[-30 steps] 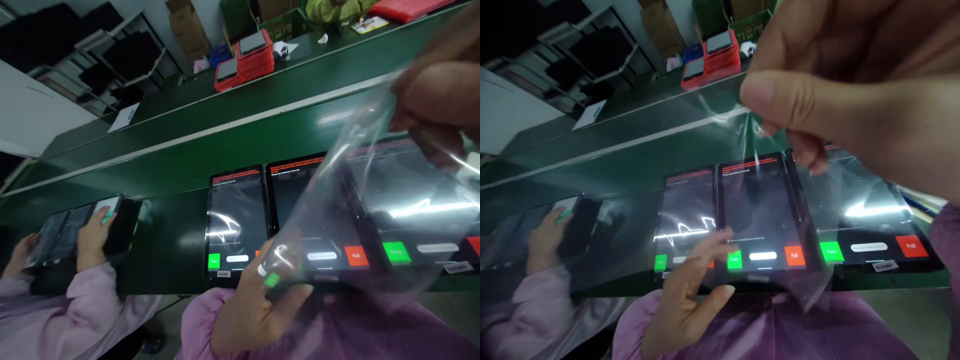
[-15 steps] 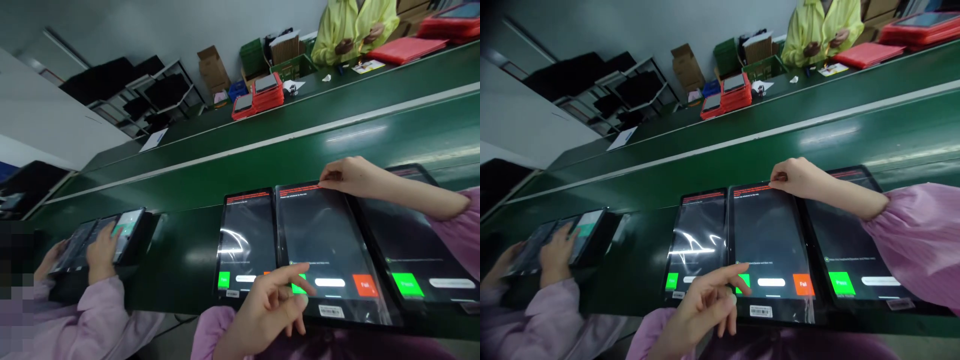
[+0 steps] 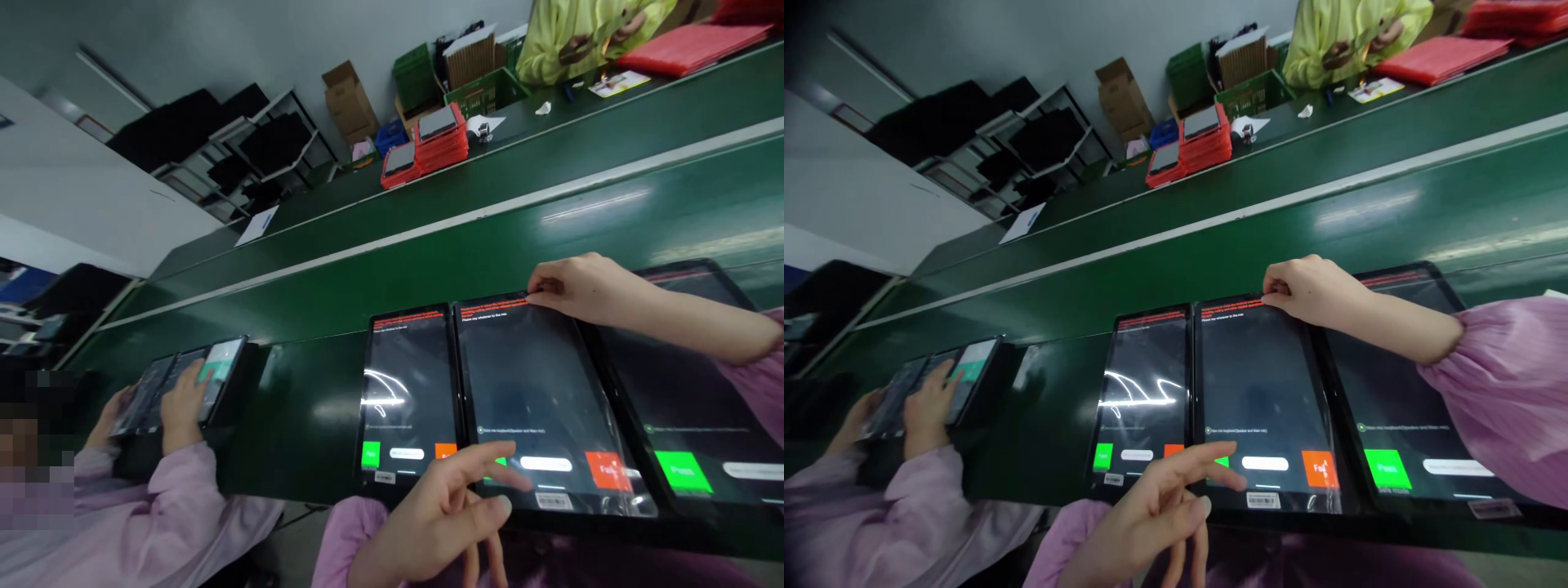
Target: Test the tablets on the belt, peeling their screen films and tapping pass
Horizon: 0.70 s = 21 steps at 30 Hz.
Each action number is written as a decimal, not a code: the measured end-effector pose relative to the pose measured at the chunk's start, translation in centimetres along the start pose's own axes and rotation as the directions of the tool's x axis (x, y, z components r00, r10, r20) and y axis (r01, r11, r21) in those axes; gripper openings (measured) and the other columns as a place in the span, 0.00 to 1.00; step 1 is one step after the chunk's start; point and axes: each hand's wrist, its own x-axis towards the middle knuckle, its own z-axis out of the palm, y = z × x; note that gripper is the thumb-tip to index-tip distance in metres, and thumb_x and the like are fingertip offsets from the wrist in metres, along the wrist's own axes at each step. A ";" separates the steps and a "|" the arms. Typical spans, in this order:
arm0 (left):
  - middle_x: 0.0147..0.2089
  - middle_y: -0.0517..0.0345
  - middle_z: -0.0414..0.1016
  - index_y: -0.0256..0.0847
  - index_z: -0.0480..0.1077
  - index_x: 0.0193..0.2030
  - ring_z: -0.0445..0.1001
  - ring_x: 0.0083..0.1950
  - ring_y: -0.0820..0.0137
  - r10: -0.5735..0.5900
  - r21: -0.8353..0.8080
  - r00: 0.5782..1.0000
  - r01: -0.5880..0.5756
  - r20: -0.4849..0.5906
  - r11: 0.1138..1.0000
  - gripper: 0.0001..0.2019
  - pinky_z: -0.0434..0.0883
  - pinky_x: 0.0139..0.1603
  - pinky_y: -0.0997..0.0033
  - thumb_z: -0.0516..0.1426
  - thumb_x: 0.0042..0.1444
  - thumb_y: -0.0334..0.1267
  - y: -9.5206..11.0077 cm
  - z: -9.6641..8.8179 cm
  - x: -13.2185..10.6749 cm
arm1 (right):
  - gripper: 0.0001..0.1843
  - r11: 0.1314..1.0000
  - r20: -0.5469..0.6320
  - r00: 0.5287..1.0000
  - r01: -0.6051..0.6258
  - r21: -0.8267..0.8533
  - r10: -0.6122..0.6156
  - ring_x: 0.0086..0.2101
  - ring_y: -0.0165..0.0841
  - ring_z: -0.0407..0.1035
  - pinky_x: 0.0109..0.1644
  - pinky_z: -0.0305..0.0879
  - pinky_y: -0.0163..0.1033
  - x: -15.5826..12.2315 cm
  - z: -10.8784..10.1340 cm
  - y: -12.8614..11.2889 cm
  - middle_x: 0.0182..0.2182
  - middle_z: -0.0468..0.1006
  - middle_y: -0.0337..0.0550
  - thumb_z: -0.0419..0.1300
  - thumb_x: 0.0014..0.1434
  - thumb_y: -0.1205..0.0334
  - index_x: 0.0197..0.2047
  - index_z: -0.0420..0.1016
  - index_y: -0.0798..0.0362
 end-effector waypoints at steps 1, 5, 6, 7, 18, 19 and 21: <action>0.64 0.40 0.77 0.49 0.61 0.76 0.77 0.25 0.81 -0.042 0.067 0.999 0.041 0.026 0.997 0.39 0.67 0.20 0.85 0.64 0.64 0.61 0.3 -0.2 -0.7 | 0.09 1.000 -0.024 1.000 -0.005 -0.018 0.004 0.31 0.37 0.71 0.33 0.61 0.39 -0.3 0.0 -0.4 0.32 0.78 0.42 0.61 0.64 0.58 0.43 0.80 0.50; 0.43 0.54 0.88 0.50 0.67 0.73 0.80 0.29 0.74 -0.082 0.546 0.982 -0.025 0.171 0.837 0.28 0.73 0.27 0.81 0.59 0.70 0.56 3.4 -0.5 -3.4 | 0.10 0.942 -0.184 0.957 0.162 -0.294 -0.222 0.45 0.45 0.71 0.43 0.61 0.44 -3.3 0.3 -3.2 0.46 0.78 0.53 0.57 0.67 0.67 0.48 0.79 0.53; 0.42 0.55 0.88 0.49 0.71 0.70 0.82 0.31 0.72 -0.014 0.651 0.984 -0.106 0.177 0.752 0.24 0.75 0.30 0.79 0.57 0.72 0.54 4.5 -0.4 -3.5 | 0.11 0.891 -0.196 0.922 0.241 -0.385 -0.334 0.44 0.44 0.71 0.43 0.60 0.45 -4.2 0.5 -3.9 0.45 0.78 0.52 0.56 0.66 0.70 0.46 0.79 0.53; 0.44 0.54 0.88 0.47 0.74 0.67 0.85 0.36 0.70 0.093 0.744 0.981 -0.190 0.170 0.640 0.22 0.78 0.35 0.76 0.56 0.73 0.52 5.6 -0.3 -3.1 | 0.13 0.832 -0.186 0.880 0.316 -0.456 -0.436 0.43 0.42 0.71 0.43 0.60 0.45 -5.0 0.7 -4.4 0.44 0.79 0.50 0.55 0.64 0.73 0.45 0.79 0.53; 0.73 0.39 0.70 0.38 0.69 0.67 0.72 0.73 0.52 0.304 0.936 0.906 -0.211 0.295 -0.280 0.26 0.55 0.77 0.27 0.65 0.66 0.44 11.3 -5.9 5.4 | 0.29 0.714 -0.127 0.794 0.448 -0.538 -0.595 0.57 0.52 0.73 0.50 0.69 0.59 -12.6 3.4 -5.8 0.63 0.74 0.57 0.39 0.72 0.65 0.71 0.63 0.62; 0.71 0.40 0.73 0.38 0.69 0.66 0.74 0.70 0.54 0.350 0.921 0.873 -0.233 0.339 -0.312 0.22 0.57 0.77 0.29 0.63 0.68 0.40 10.5 -5.7 4.3 | 0.30 0.740 -0.137 0.804 0.447 -0.503 -0.579 0.58 0.51 0.72 0.52 0.69 0.60 -13.9 3.3 -6.2 0.64 0.74 0.55 0.35 0.74 0.64 0.72 0.62 0.61; 0.63 0.45 0.80 0.38 0.72 0.62 0.79 0.64 0.62 0.473 0.895 0.777 -0.256 0.415 -0.364 0.15 0.61 0.78 0.37 0.58 0.71 0.34 8.5 -4.7 1.4 | 0.31 0.844 -0.173 0.859 0.402 -0.355 -0.482 0.60 0.48 0.71 0.57 0.68 0.62 -16.9 2.9 -6.9 0.64 0.74 0.45 0.34 0.78 0.56 0.77 0.57 0.50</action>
